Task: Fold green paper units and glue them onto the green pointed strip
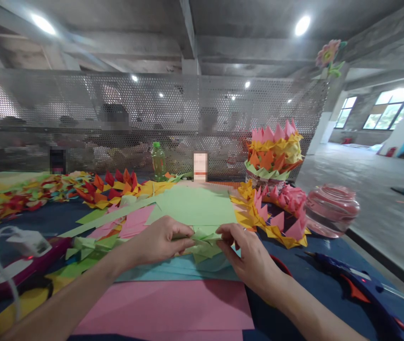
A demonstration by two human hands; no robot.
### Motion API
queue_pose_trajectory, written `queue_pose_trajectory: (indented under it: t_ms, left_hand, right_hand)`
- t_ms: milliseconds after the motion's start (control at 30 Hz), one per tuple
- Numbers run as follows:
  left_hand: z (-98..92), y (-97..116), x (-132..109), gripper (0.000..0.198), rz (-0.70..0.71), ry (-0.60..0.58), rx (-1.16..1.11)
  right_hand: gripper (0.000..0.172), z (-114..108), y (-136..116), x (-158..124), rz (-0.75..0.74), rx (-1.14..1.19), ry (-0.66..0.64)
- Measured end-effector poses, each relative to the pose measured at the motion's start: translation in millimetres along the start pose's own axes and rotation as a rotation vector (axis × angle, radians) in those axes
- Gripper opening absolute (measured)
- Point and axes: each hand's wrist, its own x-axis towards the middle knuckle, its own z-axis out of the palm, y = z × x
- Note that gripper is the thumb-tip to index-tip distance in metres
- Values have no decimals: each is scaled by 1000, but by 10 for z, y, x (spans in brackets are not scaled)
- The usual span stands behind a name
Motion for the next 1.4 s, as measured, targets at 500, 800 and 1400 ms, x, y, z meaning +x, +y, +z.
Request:
queue_pose_trajectory:
  t_ms: [500, 800, 1400]
  left_hand:
    - [18, -11, 14, 38, 13, 2, 46]
    - [28, -17, 14, 37, 44, 13, 71]
    - [98, 85, -5, 34, 141, -2, 242]
  right_hand:
    - [18, -9, -2, 7, -94, 17, -80]
    - [16, 3, -16, 9, -74, 20, -67]
    - [15, 47, -84, -29, 24, -13, -155]
